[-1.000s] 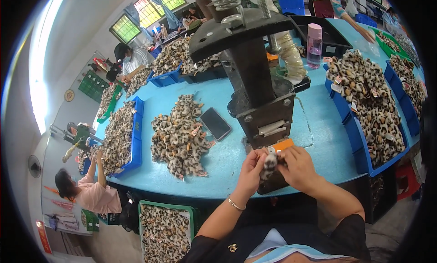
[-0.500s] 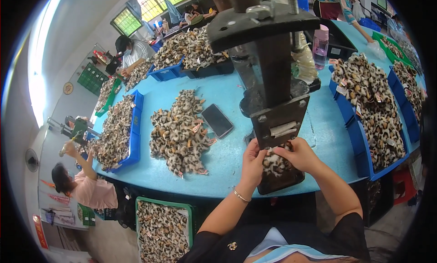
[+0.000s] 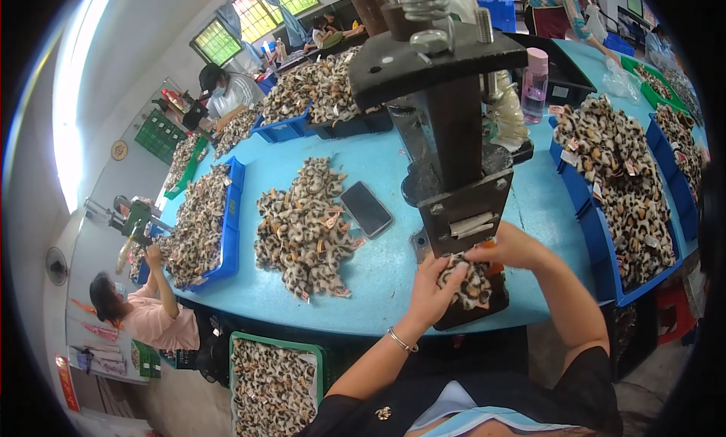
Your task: The person assembles small plastic components into patterned fabric pieces using a manual press machine.
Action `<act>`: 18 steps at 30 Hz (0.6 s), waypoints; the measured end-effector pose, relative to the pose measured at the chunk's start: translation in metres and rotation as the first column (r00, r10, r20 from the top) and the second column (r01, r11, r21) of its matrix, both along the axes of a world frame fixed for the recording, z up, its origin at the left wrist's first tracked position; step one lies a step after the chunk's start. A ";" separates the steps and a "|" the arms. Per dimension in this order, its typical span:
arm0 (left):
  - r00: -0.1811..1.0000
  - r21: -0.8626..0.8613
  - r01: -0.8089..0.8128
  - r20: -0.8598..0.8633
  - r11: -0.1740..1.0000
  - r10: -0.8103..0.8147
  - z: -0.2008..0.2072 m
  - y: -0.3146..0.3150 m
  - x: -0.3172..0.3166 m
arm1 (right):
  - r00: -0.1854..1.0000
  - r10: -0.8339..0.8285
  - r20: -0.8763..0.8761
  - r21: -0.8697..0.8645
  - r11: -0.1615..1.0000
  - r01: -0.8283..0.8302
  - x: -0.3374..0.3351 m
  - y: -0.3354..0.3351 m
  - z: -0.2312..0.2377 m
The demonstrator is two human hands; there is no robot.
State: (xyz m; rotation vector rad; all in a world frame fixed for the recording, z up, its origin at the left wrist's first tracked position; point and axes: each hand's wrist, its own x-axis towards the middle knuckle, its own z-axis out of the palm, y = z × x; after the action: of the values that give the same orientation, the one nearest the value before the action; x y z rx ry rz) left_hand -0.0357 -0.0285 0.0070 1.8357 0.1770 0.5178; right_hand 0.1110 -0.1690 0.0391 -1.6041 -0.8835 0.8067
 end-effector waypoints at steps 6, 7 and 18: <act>0.995 0.246 0.062 -0.094 0.967 -0.040 -0.003 0.008 -0.004 | 0.978 0.153 -0.140 -0.273 0.944 -0.186 0.022 0.019 0.016; 0.993 0.238 0.089 -0.102 0.967 -0.066 -0.002 0.010 -0.003 | 0.979 0.164 -0.122 -0.194 0.963 -0.185 0.019 0.020 0.016; 0.978 0.097 0.033 -0.208 0.995 -0.012 -0.004 0.001 -0.006 | 0.971 -0.238 -0.025 0.213 0.948 0.238 -0.036 0.019 -0.023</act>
State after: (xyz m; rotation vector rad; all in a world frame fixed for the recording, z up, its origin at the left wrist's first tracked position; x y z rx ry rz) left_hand -0.0412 -0.0278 0.0034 1.9869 0.2748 0.3235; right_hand 0.0747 -0.1503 0.0165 -1.4847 -0.7326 0.5217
